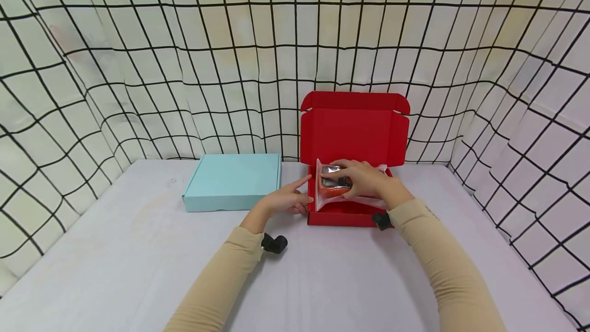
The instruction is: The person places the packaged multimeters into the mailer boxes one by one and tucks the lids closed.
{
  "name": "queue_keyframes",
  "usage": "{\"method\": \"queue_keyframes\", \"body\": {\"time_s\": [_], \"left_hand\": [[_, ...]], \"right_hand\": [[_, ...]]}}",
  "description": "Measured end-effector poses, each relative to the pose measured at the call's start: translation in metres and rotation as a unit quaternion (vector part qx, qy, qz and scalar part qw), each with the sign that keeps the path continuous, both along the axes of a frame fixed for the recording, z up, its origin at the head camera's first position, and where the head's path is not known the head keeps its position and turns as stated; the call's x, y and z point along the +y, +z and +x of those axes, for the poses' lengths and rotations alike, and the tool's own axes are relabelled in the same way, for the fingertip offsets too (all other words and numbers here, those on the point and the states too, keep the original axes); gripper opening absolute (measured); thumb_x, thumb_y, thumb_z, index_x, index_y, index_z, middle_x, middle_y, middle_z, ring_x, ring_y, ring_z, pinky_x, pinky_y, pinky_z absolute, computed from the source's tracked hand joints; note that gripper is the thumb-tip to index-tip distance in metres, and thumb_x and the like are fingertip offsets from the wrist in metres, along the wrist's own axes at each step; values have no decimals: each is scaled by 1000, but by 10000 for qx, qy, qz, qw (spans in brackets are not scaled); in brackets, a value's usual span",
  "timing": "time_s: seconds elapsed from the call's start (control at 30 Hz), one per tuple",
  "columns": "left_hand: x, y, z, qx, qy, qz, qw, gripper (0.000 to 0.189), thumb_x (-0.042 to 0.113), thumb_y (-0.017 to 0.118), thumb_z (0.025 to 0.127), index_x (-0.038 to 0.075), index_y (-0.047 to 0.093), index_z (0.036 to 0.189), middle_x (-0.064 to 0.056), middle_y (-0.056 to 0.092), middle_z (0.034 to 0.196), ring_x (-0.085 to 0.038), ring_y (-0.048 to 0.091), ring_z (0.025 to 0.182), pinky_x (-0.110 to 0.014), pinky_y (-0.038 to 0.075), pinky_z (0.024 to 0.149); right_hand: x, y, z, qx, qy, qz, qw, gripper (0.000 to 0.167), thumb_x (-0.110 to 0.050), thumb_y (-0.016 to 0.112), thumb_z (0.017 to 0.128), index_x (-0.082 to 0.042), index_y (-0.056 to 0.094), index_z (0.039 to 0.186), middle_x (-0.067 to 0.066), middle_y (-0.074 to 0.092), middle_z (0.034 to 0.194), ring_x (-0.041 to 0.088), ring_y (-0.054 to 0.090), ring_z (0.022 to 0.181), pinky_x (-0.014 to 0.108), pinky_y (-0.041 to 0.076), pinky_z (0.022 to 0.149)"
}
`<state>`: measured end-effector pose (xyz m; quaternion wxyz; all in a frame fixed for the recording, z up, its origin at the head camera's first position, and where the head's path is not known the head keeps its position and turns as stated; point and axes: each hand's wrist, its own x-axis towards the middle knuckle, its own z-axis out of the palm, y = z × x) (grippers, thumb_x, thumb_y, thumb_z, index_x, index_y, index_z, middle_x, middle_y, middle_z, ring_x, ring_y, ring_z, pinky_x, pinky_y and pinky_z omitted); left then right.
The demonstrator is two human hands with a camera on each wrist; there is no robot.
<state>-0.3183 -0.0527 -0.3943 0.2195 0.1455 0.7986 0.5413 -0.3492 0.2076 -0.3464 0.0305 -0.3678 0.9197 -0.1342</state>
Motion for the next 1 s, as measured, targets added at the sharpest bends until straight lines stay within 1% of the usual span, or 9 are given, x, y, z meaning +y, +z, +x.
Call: {"method": "queue_keyframes", "body": {"time_s": [0.17, 0.33, 0.53, 0.57, 0.67, 0.77, 0.8, 0.9, 1.0], "left_hand": [[1, 1, 1, 22, -66, -12, 10000, 79, 22, 62, 99, 21, 20, 166, -7, 62, 91, -19, 63, 79, -27, 51, 73], [2, 1, 1, 25, -32, 1, 10000, 79, 21, 62, 99, 20, 20, 166, -7, 62, 91, -18, 63, 78, -26, 50, 71], [2, -1, 1, 45, 20, 68, 10000, 78, 20, 62, 99, 19, 21, 166, -6, 60, 86, -16, 60, 73, -23, 49, 66], [3, -1, 1, 47, 34, 88, 9999, 78, 19, 62, 99, 19, 22, 165, -6, 60, 86, -16, 59, 73, -23, 48, 65], [3, -2, 1, 69, 62, 111, 9999, 78, 19, 62, 98, 19, 22, 165, -7, 60, 86, -17, 59, 73, -24, 48, 65], [2, -1, 1, 73, 72, 85, 9999, 77, 19, 61, 99, 20, 22, 165, -7, 61, 86, -18, 60, 75, -24, 49, 66], [2, -1, 2, 67, 61, 72, 9999, 77, 19, 61, 99, 19, 22, 165, -7, 62, 85, -18, 60, 75, -24, 49, 66], [2, 1, 2, 49, 21, 24, 10000, 77, 19, 60, 99, 19, 21, 165, -7, 62, 84, -17, 60, 74, -24, 49, 66], [2, 3, 2, 51, -18, -15, 10000, 76, 19, 59, 100, 18, 21, 166, -6, 62, 84, -17, 61, 74, -24, 48, 66]], "right_hand": [[4, -7, 0, -81, 42, -92, 9999, 86, -9, 92, 73, -19, 55, 150, 17, 43, 152, 39, 44, 132, 48, 57, 91], [6, -12, 0, -248, 98, -245, 9993, 86, -8, 92, 73, -18, 55, 150, 17, 41, 153, 39, 42, 134, 46, 58, 90], [7, -19, 0, -373, 155, -272, 9988, 85, -8, 90, 75, -18, 54, 151, 17, 39, 154, 38, 40, 135, 46, 58, 89], [7, -21, 0, -361, 187, -273, 9988, 84, -8, 90, 76, -18, 54, 151, 17, 39, 154, 38, 40, 135, 47, 58, 89], [5, -26, 0, -368, 173, -265, 9988, 83, -9, 89, 77, -18, 53, 151, 17, 40, 154, 38, 42, 133, 62, 54, 91], [2, -28, -2, -486, 145, -288, 9983, 83, -9, 88, 78, -20, 53, 152, 16, 40, 154, 38, 41, 134, 67, 52, 90], [2, -28, -2, -525, 141, -304, 9981, 84, -9, 89, 77, -20, 52, 152, 16, 40, 154, 38, 41, 135, 67, 52, 90], [-1, -29, -3, -637, 207, -370, 9971, 85, -8, 88, 77, -19, 51, 153, 17, 39, 154, 38, 39, 136, 55, 57, 89], [-2, -30, -5, -702, 269, -427, 9963, 84, -7, 88, 78, -17, 51, 153, 19, 39, 154, 39, 38, 137, 49, 58, 90]]}}
